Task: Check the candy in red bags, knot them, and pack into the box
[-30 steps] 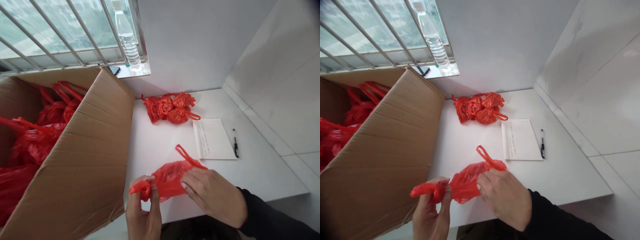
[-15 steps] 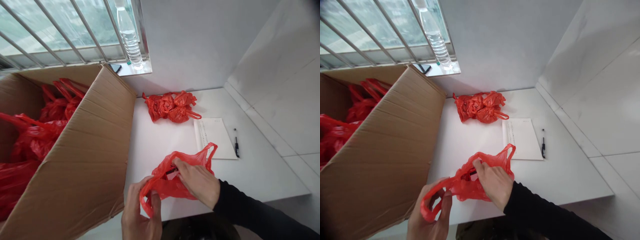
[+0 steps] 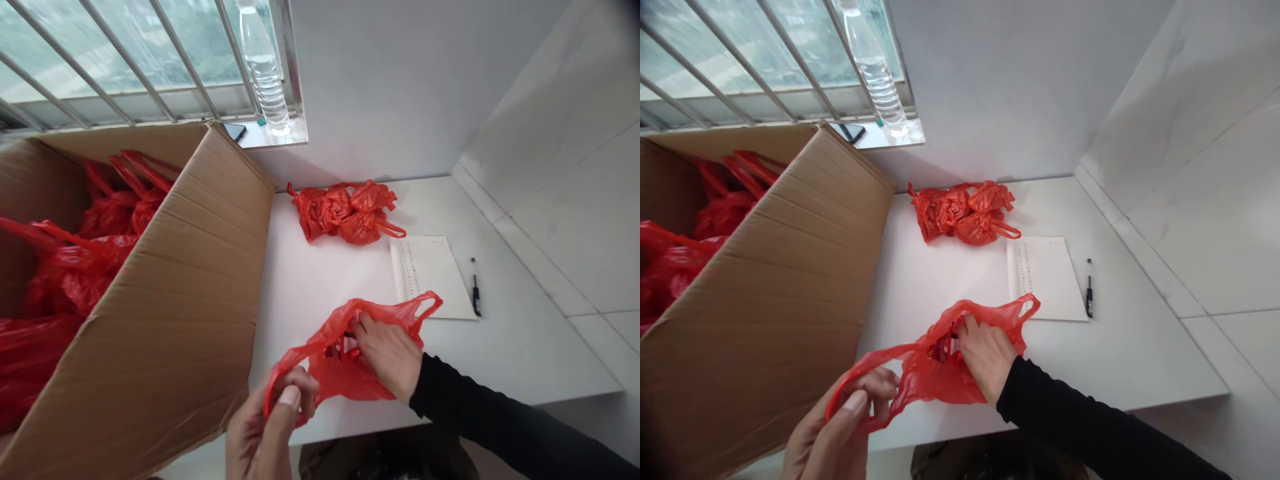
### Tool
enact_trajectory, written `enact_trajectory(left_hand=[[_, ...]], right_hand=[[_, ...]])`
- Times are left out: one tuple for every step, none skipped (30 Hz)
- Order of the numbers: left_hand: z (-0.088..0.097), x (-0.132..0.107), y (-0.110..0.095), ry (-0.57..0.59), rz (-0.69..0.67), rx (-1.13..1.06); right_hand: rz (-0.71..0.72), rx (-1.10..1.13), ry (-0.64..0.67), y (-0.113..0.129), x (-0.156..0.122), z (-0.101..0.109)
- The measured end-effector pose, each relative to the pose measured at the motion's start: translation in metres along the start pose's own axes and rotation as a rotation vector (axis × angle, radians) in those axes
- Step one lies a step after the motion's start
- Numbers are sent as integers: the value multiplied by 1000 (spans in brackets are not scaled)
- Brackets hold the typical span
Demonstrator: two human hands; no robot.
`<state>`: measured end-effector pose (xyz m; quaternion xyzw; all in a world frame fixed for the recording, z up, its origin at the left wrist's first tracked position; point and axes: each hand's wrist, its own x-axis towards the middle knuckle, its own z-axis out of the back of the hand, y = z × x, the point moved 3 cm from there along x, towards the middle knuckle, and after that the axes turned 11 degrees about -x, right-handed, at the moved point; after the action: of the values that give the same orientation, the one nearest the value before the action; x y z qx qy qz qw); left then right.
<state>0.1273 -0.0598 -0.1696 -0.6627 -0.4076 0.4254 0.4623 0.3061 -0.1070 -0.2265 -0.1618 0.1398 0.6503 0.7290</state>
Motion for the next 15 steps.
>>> enact_trajectory(left_hand=[[0,0,0,-3,-6,-27],[-1,1,0,-2,-22,-50],[-2,0,-1,-5,-44,-67],[-3,0,0,-4,-65,-76],[-5,-1,0,-1,-90,-80],[-6,-2,0,1,-112,-81],[-8,-3,1,2,-129,-79],[-11,-4,1,2,-137,-72],[-14,-6,2,-10,-134,-64],[-17,-8,2,-36,-118,-54],[-20,-10,2,-74,-91,-44],[-25,-12,2,-113,-61,-35],[-29,-14,0,-150,-36,-31],[-34,-15,-1,-179,-16,-28],[-38,-17,-2,-197,-7,-25]], right_hand=[[-11,6,6,-1,-3,2],[-28,14,11,-3,-6,4],[-54,23,14,-5,-9,6],[-84,29,10,-8,-13,8],[-111,28,0,-11,-15,9],[-132,20,-16,-15,-17,11],[-146,5,-34,-18,-18,12],[-151,-11,-49,-22,-19,13],[-154,-24,-54,-25,-19,13],[-158,-33,-55,-28,-18,14],[-162,-37,-48,-30,-18,15],[-169,-38,-38,-32,-18,16],[-174,-37,-28,-33,-18,18],[-180,-34,-21,-33,-18,19],[-190,-25,-18,-33,-19,20]])
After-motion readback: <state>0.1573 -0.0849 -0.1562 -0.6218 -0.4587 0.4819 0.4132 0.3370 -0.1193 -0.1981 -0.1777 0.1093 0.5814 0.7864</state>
